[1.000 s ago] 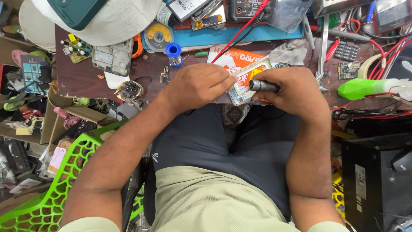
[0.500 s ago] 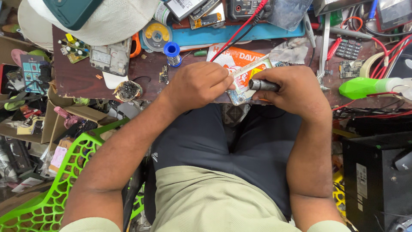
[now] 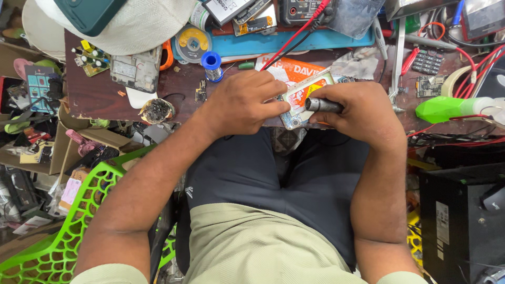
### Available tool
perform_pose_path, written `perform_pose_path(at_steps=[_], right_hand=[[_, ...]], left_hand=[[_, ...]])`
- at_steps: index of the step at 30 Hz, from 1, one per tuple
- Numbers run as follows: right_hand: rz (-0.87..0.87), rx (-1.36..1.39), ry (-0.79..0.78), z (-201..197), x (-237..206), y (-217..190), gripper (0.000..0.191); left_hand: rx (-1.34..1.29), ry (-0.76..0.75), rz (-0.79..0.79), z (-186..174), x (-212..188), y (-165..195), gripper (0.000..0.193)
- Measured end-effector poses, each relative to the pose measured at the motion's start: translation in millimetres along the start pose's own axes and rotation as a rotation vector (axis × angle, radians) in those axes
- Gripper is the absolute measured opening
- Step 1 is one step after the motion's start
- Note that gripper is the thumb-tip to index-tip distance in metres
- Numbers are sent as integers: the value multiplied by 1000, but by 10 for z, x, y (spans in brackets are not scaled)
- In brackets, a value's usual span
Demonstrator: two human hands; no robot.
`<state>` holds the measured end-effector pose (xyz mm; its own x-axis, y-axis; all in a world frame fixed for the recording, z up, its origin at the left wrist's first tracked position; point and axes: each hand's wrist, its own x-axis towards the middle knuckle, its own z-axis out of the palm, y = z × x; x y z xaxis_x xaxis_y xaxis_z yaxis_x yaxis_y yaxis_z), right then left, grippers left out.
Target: The person disassembles a white Samsung smartphone, removes the back cover and internal components, and uses a hot air gun and tweezers to work on the motherboard. The person then reassembles the phone by placing the motherboard back into the chassis.
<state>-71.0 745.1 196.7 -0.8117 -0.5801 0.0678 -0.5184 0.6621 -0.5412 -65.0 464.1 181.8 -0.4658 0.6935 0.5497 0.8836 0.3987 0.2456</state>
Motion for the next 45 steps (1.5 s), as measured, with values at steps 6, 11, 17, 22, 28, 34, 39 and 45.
perform_pose_path(at_steps=[6,11,17,22,28,34,39,45], right_hand=[[-15,-9,10,-1,3,-5,43],[-6,-20,-2,-6,14,-9,43],[-11,-20,4,-5,9,-2,43],[11,-31,-6,5,8,5,42],[2,15,6,13,5,3,43],[15,-3,0,16,7,-5,43],[17,-11,1,16,4,-9,42],[11,5,14,18,-6,-3,42]], left_hand=[[-8,22,-20,-17,-17,12,21],[9,26,-23,-24,-28,21,24],[-45,78,8,-39,-15,19,27],[-40,95,-41,4,2,24,16],[-2,95,-67,35,-12,13,20],[38,140,-173,140,37,78,34],[-125,160,-197,103,26,38,24],[-234,93,-148,-57,27,34,15]])
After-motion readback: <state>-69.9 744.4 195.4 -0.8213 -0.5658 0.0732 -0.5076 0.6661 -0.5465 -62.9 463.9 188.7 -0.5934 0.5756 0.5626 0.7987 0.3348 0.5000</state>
